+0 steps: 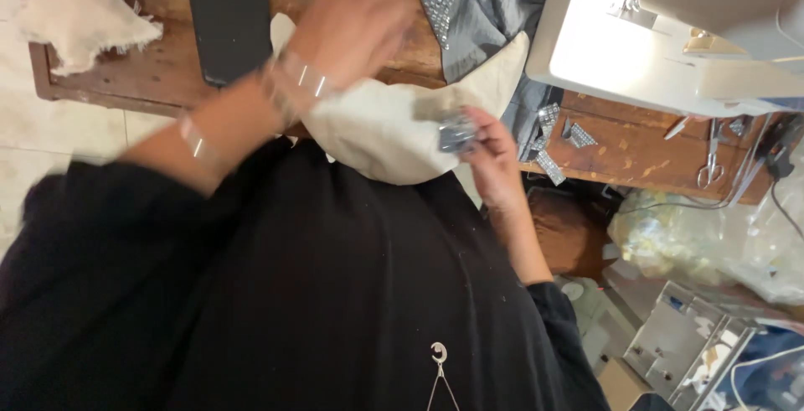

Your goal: Attaching a decorative sequined piece to a crescent-shaped fabric pillow

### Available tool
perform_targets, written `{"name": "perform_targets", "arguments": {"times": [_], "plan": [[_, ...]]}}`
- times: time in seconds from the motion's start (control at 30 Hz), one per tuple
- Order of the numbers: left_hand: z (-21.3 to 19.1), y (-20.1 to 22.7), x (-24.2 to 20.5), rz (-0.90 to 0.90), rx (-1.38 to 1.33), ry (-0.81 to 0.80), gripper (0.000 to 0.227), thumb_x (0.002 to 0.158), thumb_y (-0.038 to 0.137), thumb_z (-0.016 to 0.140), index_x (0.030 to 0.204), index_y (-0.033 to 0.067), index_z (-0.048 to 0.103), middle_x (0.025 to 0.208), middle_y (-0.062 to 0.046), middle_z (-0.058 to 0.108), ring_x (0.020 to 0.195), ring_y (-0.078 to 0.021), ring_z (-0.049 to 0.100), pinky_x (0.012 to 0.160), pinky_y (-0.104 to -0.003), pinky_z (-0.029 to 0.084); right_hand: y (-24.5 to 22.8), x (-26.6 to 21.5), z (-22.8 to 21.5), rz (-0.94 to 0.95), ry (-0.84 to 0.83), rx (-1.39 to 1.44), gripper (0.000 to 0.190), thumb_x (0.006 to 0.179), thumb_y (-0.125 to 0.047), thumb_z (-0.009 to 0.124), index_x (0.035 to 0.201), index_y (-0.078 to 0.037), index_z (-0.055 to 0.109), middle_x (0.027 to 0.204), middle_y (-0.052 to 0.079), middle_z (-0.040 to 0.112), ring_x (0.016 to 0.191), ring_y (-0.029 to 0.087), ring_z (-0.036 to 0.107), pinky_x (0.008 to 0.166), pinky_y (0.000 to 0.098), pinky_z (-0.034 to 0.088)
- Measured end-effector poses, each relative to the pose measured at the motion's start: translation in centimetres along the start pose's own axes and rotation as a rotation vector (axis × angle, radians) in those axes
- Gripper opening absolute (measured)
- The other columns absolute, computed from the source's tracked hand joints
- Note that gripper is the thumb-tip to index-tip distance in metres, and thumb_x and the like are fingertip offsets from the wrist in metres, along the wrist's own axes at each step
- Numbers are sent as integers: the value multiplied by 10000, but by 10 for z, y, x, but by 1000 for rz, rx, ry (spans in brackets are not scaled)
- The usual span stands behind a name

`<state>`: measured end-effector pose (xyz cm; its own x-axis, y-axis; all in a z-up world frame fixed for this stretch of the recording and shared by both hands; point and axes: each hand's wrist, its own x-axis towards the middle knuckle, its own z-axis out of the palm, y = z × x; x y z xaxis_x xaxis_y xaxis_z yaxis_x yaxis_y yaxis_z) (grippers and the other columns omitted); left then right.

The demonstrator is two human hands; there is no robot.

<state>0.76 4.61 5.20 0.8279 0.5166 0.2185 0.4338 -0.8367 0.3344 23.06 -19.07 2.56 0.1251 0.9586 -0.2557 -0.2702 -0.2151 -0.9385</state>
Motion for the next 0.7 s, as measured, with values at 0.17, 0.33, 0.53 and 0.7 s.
{"name": "perform_targets", "arguments": {"times": [0.17, 0.33, 0.53, 0.7], "plan": [[45, 33, -55, -54, -243, -139, 329, 1010, 360, 612, 1279, 176, 654, 1331, -73, 631, 1266, -315, 525, 1108, -543, 374, 12, -2, -52, 38, 296, 278, 558, 899, -113, 726, 1416, -48, 525, 1333, 187, 586, 1071, 255, 579, 841, 387, 503], [82, 41, -36, -86, -210, -74, 225, 1019, 401, 649, 1031, 180, 686, 984, -39, 751, 989, -270, 663, 970, -454, 450, 12, -1, -88, 22, 502, 146, 441, 869, -53, 647, 1309, -74, 614, 1173, 97, 670, 763, 149, 620, 553, 208, 519], [67, 6, -10, -75, -281, -549, 417, 1131, 340, 541, 753, 185, 622, 652, 38, 542, 612, -128, 521, 882, -411, 493, -25, -4, -89, -107, 460, -299, 425, 974, -113, 730, 1369, -61, 582, 1200, 88, 696, 970, 127, 677, 669, 230, 580], [66, 6, -21, -107, -175, -292, 152, 1003, 315, 657, 931, 237, 766, 1017, 17, 716, 896, -292, 671, 797, -478, 450, -85, 5, -12, -159, 130, -669, 460, 1016, -64, 668, 1453, -80, 525, 1332, 96, 632, 1141, 199, 643, 901, 303, 554]]}}
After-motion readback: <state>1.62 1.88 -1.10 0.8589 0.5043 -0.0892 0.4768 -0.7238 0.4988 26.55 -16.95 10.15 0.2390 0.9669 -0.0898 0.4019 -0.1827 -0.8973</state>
